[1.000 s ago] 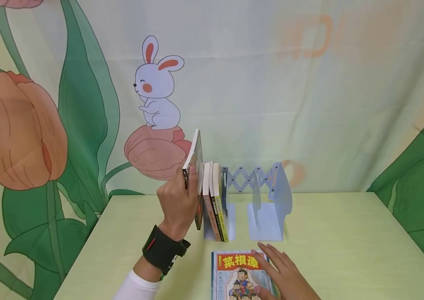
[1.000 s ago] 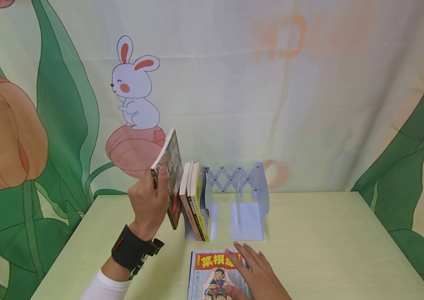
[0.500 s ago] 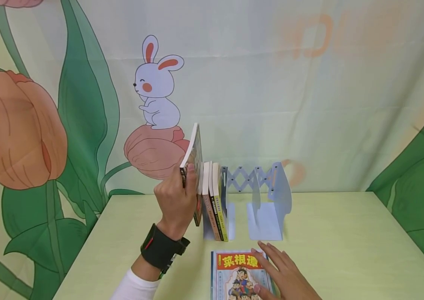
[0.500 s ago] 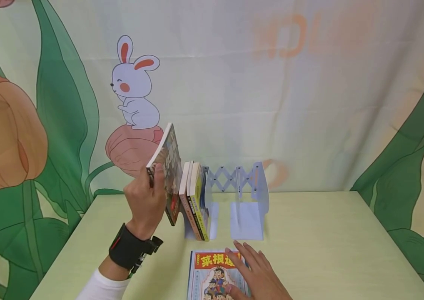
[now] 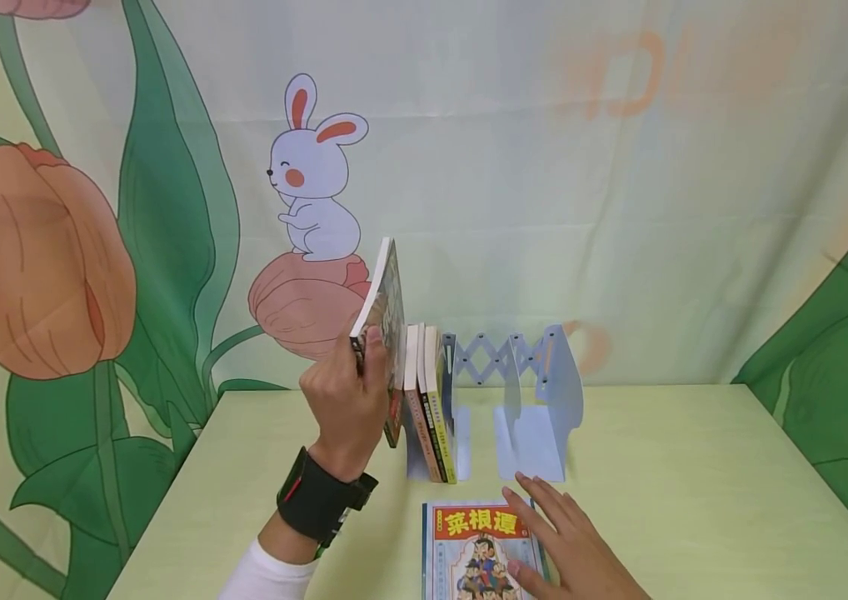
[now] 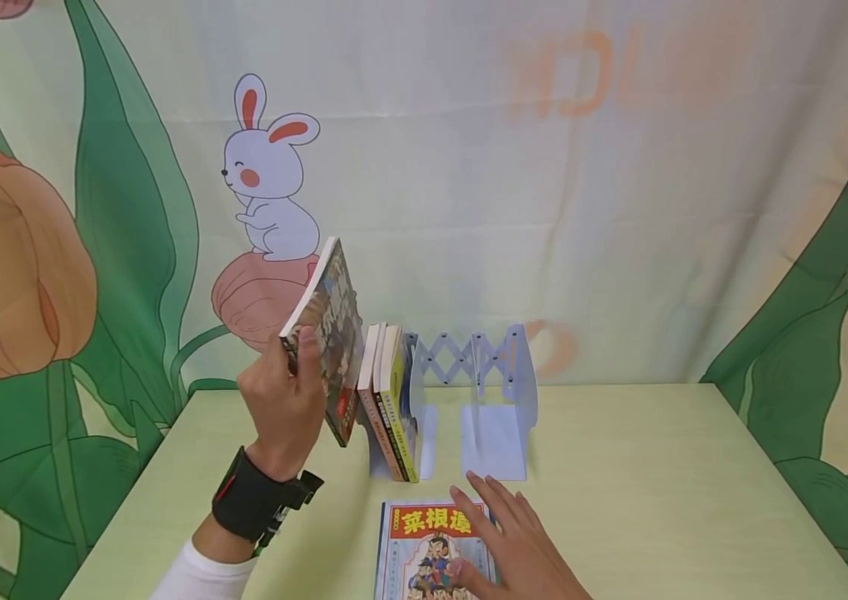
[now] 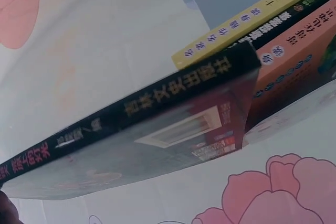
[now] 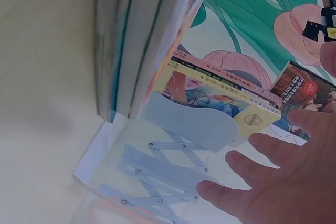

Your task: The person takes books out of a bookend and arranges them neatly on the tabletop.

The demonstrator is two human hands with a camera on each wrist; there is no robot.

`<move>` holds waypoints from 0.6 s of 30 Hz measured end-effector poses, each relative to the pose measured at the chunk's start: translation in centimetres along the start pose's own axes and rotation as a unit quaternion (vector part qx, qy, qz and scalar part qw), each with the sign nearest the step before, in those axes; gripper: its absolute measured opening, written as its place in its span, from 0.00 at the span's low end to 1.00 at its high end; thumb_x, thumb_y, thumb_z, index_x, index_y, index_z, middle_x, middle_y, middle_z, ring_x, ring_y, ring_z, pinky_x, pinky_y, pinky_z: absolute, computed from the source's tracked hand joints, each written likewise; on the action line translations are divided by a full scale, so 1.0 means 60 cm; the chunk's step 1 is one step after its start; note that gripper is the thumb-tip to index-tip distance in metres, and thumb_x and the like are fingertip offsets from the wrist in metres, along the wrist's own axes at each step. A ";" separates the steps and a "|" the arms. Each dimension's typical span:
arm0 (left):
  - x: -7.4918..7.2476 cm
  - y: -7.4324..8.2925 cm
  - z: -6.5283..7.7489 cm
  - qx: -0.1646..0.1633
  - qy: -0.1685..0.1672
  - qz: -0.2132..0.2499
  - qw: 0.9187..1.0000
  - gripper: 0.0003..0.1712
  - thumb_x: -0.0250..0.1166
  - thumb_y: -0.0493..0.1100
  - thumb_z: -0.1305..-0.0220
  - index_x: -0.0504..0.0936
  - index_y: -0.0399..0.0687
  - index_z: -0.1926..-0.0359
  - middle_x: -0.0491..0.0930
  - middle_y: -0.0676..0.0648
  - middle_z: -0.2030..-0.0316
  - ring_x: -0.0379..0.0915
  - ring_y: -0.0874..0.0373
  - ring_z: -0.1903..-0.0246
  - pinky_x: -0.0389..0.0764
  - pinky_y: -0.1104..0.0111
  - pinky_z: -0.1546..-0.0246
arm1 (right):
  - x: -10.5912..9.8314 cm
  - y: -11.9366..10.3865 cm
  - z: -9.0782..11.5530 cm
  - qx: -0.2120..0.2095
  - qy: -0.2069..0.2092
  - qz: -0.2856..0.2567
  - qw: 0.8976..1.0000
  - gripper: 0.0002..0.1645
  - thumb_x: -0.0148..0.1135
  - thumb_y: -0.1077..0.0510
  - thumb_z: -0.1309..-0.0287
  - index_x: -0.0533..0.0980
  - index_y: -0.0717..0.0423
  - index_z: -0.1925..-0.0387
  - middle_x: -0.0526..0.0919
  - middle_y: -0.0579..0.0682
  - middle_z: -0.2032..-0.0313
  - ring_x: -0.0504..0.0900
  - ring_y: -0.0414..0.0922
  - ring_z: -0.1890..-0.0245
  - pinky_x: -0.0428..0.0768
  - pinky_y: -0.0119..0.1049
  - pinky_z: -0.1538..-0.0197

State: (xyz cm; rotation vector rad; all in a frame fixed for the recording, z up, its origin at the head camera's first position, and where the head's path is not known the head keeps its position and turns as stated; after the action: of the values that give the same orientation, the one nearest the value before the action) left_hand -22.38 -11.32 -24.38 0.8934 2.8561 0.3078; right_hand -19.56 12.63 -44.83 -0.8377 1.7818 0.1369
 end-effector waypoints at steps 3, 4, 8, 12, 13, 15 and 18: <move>-0.005 0.004 -0.003 0.002 0.007 0.007 1.000 0.26 0.49 0.52 0.24 0.80 0.30 0.57 0.71 0.45 0.88 0.57 0.58 0.92 0.52 0.69 0.89 | -0.009 -0.002 -0.005 -0.002 0.005 0.002 1.000 0.44 0.62 0.40 0.40 0.57 0.35 0.25 0.63 0.46 0.27 0.65 0.51 0.30 0.68 0.61 0.36; -0.007 0.006 -0.003 0.003 0.010 0.007 1.000 0.26 0.49 0.52 0.24 0.80 0.30 0.57 0.72 0.44 0.87 0.57 0.58 0.92 0.52 0.69 0.89 | -0.012 -0.002 -0.006 -0.001 0.006 0.001 1.000 0.44 0.62 0.39 0.40 0.57 0.34 0.25 0.63 0.45 0.27 0.65 0.51 0.30 0.68 0.61 0.36; -0.014 0.013 -0.007 0.009 0.022 0.017 1.000 0.25 0.50 0.52 0.24 0.80 0.31 0.56 0.76 0.42 0.84 0.61 0.56 0.91 0.54 0.69 0.89 | -0.023 -0.003 -0.014 0.000 0.008 -0.007 1.000 0.45 0.61 0.40 0.40 0.53 0.31 0.25 0.59 0.43 0.25 0.63 0.52 0.29 0.67 0.61 0.35; -0.020 0.017 -0.009 0.011 0.028 0.021 0.999 0.25 0.51 0.51 0.25 0.80 0.30 0.58 0.78 0.41 0.83 0.63 0.55 0.91 0.54 0.69 0.89 | -0.037 -0.009 -0.023 -0.022 0.024 0.002 0.999 0.46 0.63 0.41 0.41 0.55 0.37 0.24 0.58 0.45 0.25 0.62 0.52 0.28 0.68 0.61 0.36; -0.021 0.018 -0.009 0.012 0.029 0.021 0.999 0.25 0.51 0.51 0.25 0.80 0.30 0.58 0.77 0.42 0.84 0.63 0.56 0.91 0.54 0.69 0.89 | -0.040 -0.010 -0.025 -0.027 0.028 0.005 0.999 0.47 0.63 0.41 0.41 0.55 0.38 0.24 0.57 0.45 0.25 0.62 0.52 0.28 0.68 0.61 0.37; -0.025 0.021 -0.010 0.014 0.034 0.022 0.999 0.25 0.51 0.51 0.25 0.80 0.31 0.59 0.73 0.43 0.86 0.61 0.56 0.91 0.53 0.69 0.88 | -0.045 -0.013 -0.031 -0.032 0.030 0.005 0.999 0.47 0.63 0.41 0.40 0.54 0.39 0.24 0.56 0.46 0.24 0.60 0.51 0.27 0.67 0.61 0.36; -0.029 0.025 -0.011 0.016 0.040 0.028 0.999 0.25 0.51 0.51 0.24 0.81 0.31 0.59 0.67 0.46 0.89 0.58 0.57 0.91 0.51 0.69 0.87 | -0.051 -0.017 -0.039 -0.035 0.031 -0.005 0.999 0.48 0.63 0.42 0.39 0.51 0.39 0.23 0.54 0.46 0.24 0.57 0.50 0.26 0.65 0.61 0.35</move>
State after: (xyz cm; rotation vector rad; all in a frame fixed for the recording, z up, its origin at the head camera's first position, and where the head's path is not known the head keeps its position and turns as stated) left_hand -20.25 -11.19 -23.29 0.9894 2.9214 0.3122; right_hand -20.38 12.18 -40.93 -0.9099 1.8399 0.1681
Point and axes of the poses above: each hand's wrist, its own z-axis away from the middle knuckle, its own x-axis out of the palm, y = z × x, the point moved 9 cm from there along -z, towards the middle knuckle
